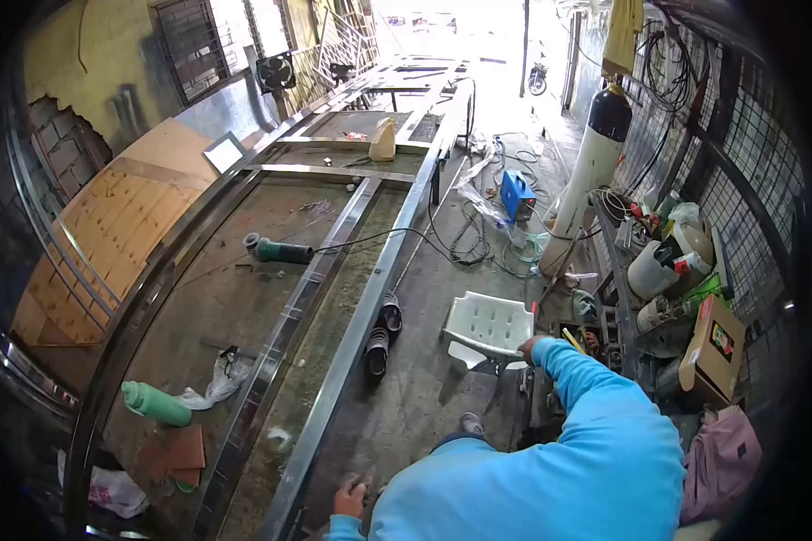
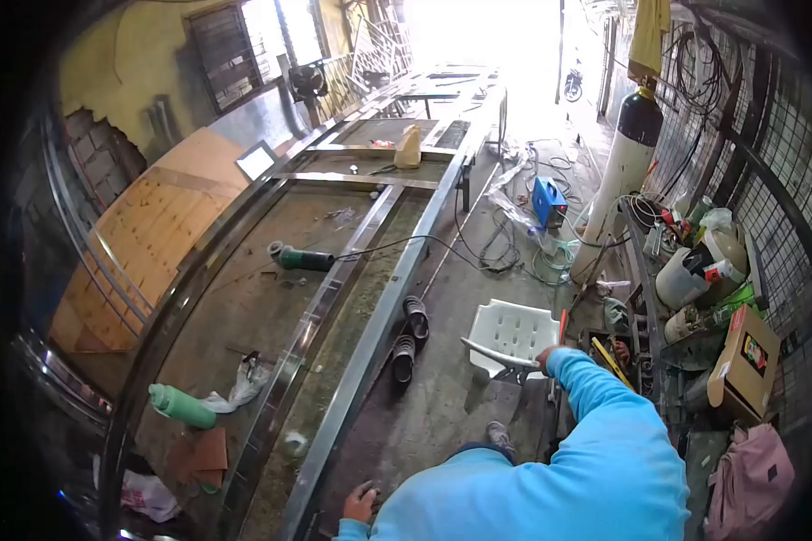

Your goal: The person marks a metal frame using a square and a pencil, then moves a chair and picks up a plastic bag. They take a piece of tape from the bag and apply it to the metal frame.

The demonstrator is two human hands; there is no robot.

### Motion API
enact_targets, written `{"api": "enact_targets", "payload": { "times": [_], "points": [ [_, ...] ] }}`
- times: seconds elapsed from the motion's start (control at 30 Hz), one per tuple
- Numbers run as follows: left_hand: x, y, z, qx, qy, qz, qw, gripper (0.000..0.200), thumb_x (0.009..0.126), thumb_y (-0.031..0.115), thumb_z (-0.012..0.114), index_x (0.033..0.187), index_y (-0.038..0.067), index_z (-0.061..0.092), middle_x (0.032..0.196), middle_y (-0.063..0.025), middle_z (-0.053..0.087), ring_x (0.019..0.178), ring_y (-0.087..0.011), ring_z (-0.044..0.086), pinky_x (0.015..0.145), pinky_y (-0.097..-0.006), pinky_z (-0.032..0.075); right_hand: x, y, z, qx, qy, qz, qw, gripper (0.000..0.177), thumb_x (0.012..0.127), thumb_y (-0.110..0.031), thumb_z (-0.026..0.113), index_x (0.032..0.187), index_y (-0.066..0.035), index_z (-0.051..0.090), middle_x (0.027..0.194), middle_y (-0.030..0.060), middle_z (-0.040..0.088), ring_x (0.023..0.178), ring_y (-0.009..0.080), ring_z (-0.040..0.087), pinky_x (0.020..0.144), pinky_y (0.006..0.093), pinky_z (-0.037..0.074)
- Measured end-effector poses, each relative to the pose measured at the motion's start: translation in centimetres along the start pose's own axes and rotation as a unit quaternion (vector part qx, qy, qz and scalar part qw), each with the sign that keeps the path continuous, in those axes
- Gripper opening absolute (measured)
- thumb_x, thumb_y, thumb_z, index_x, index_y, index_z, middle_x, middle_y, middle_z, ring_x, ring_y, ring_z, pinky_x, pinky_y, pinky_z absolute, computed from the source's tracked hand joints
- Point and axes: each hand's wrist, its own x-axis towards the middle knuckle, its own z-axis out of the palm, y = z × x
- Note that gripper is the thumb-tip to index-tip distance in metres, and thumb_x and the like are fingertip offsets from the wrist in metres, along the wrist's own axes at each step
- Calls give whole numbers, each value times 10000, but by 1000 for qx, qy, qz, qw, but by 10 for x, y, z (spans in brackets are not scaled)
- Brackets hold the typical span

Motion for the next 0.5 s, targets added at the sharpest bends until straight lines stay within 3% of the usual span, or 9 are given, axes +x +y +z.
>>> {"api": "enact_targets", "payload": {
  "times": [0.07,0.1,0.17,0.2,0.3,0.33,0.43,0.47,0.5],
  "points": [
    [-15,26,25,-31,9,4,999,528,909,280,600,1335,-12,492,1133,-147,649,932,-233,654,820,-369,543,-7,24,15,0,-6,35,999,453,806,-256,586,1258,-219,576,1276,69,590,1171,288,569,982,411,462],
    [-62,12,-84,30,29,-9,999,516,910,271,598,1326,-17,499,1120,-143,654,922,-222,652,813,-359,540,-9,-89,62,31,-53,-7,998,458,809,-247,587,1265,-212,571,1291,72,581,1177,293,564,990,407,459],
    [-58,21,-71,46,9,21,999,491,912,251,594,1309,-27,513,1095,-136,665,902,-198,649,799,-338,533,-1,-70,101,6,-39,8,999,443,824,-259,577,1264,-207,574,1307,83,571,1183,306,559,992,405,457],
    [-54,28,-66,47,-1,61,997,480,910,244,597,1298,-28,522,1090,-134,666,901,-189,645,794,-326,528,-52,-85,60,38,-27,102,994,439,830,-281,575,1257,-181,582,1315,100,564,1189,317,552,992,411,456],
    [-55,63,-72,42,-22,150,988,448,903,224,604,1267,-31,545,1075,-126,672,903,-165,634,784,-295,513,0,-61,109,139,-3,144,980,422,827,-311,587,1216,-147,612,1274,122,589,1173,322,563,972,419,467],
    [-60,84,-73,23,-26,163,986,439,900,218,606,1257,-30,550,1071,-122,673,906,-159,630,785,-287,507,5,-53,114,118,5,95,988,434,803,-343,626,1177,-123,635,1220,140,618,1133,333,585,952,420,478],
    [-76,143,-73,-1,-33,196,980,409,900,199,601,1237,-29,561,1064,-113,676,920,-150,626,803,-276,497,1,-58,58,-35,-121,-24,992,496,726,-326,679,1178,-125,642,1177,152,637,1087,350,603,930,412,487],
    [-79,154,-75,-4,-33,205,978,399,901,193,597,1231,-29,563,1063,-112,677,924,-149,626,812,-275,495,15,-55,50,-31,-75,-63,995,512,712,-289,669,1193,-119,635,1174,166,635,1094,349,600,927,414,487],
    [-80,158,-77,-20,-36,206,978,395,903,189,594,1232,-27,563,1063,-110,678,929,-149,625,821,-279,494,-20,-82,11,17,7,-33,999,515,718,-262,652,1210,-113,625,1187,179,625,1103,350,593,933,420,482]
  ]
}}
